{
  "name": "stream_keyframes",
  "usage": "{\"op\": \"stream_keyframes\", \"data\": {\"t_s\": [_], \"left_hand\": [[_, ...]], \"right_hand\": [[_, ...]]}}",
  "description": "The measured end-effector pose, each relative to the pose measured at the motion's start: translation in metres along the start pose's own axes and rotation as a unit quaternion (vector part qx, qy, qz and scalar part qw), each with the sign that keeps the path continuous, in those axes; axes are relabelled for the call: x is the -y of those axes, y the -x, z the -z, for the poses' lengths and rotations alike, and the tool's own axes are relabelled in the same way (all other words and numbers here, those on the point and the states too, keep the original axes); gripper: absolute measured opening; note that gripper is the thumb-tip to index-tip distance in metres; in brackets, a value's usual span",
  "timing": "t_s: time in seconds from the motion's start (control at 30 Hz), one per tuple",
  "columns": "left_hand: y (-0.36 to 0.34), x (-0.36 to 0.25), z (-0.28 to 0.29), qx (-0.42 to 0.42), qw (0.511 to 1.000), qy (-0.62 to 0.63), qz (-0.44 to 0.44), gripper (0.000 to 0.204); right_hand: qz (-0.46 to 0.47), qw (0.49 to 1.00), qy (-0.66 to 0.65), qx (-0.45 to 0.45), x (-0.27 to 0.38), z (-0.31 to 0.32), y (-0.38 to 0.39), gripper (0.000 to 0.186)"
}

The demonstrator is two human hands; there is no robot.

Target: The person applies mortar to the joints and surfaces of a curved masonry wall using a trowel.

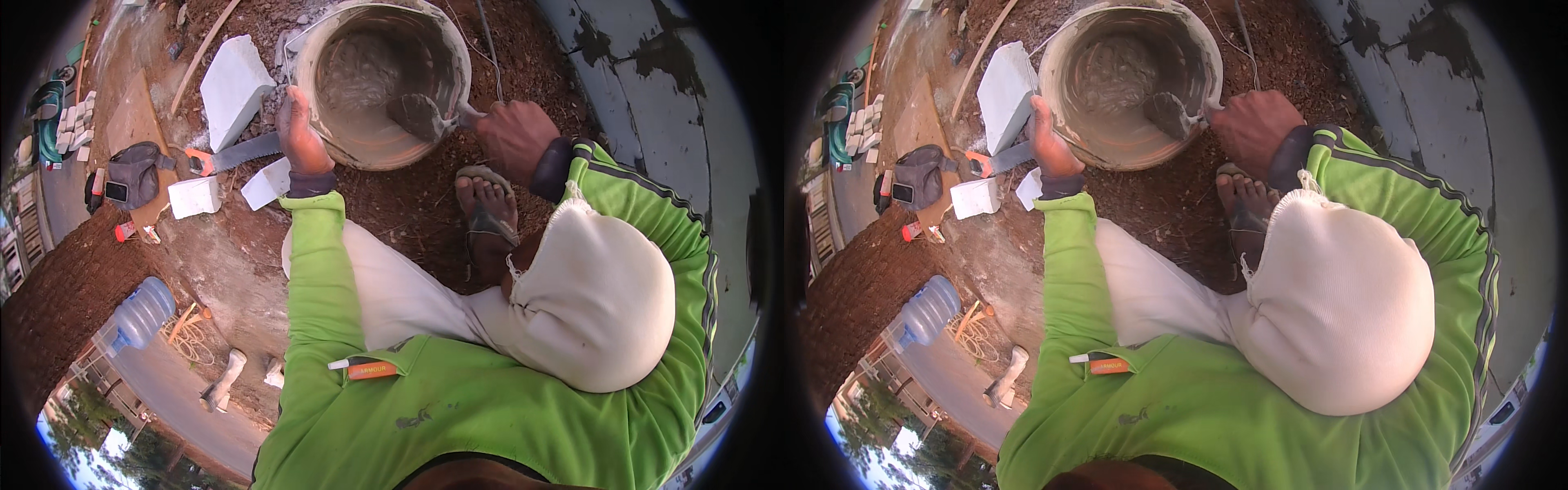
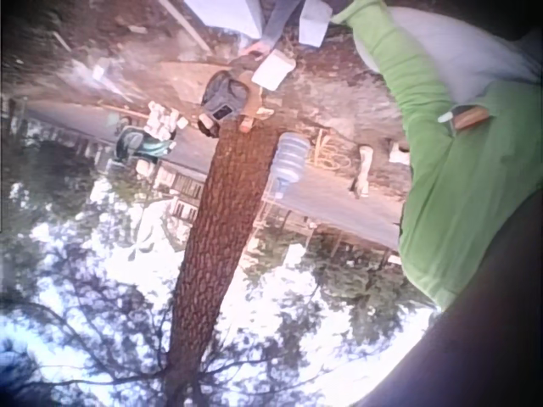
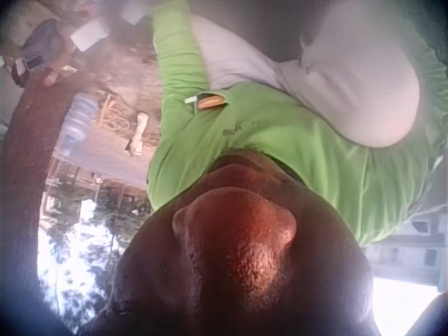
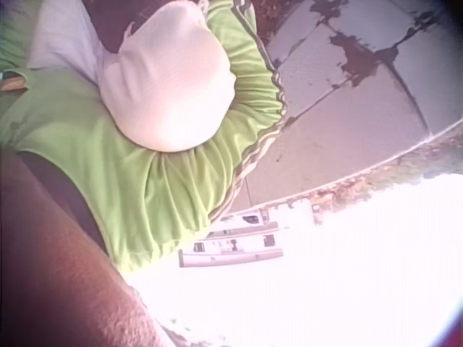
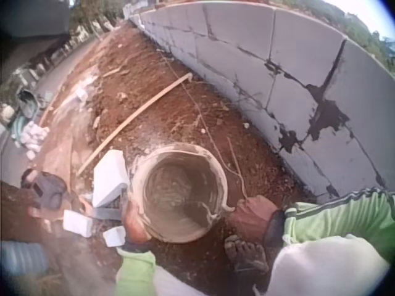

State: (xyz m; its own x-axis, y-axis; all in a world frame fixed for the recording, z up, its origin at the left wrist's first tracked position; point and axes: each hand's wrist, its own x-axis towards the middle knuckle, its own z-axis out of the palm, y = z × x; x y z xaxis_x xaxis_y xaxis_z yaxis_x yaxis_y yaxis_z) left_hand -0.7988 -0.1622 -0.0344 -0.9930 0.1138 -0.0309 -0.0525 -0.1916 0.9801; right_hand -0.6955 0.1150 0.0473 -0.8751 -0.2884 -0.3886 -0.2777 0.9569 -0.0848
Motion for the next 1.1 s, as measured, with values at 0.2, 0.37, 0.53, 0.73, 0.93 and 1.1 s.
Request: {"op": "stream_keyframes", "data": {"t_s": [0.2,0.37,0.53,0.73,0.93,1.1], "left_hand": [[0.002,0.014,-0.021,-0.078,0.995,0.026,-0.060,0.059],[-0.001,0.026,-0.017,-0.113,0.990,0.034,-0.070,0.066],[0.003,0.031,-0.016,-0.098,0.991,-0.070,-0.064,0.073],[0.014,0.002,-0.048,-0.133,0.987,-0.029,-0.086,0.052],[0.015,-0.009,-0.053,-0.111,0.967,-0.203,-0.109,0.049],[0.013,-0.015,-0.047,-0.110,0.960,-0.234,-0.110,0.050]], "right_hand": [[-0.039,0.954,-0.296,0.013,0.032,-0.038,-0.009,0.027],[-0.020,0.886,-0.452,-0.104,0.041,-0.025,-0.003,0.028],[-0.012,0.870,-0.445,-0.213,0.007,-0.026,-0.008,0.036],[-0.086,0.983,-0.163,0.025,-0.039,0.005,-0.027,0.031],[-0.064,0.996,-0.040,-0.042,-0.070,0.031,-0.090,0.033],[-0.007,0.994,0.024,-0.106,-0.064,0.057,-0.105,0.026]]}}
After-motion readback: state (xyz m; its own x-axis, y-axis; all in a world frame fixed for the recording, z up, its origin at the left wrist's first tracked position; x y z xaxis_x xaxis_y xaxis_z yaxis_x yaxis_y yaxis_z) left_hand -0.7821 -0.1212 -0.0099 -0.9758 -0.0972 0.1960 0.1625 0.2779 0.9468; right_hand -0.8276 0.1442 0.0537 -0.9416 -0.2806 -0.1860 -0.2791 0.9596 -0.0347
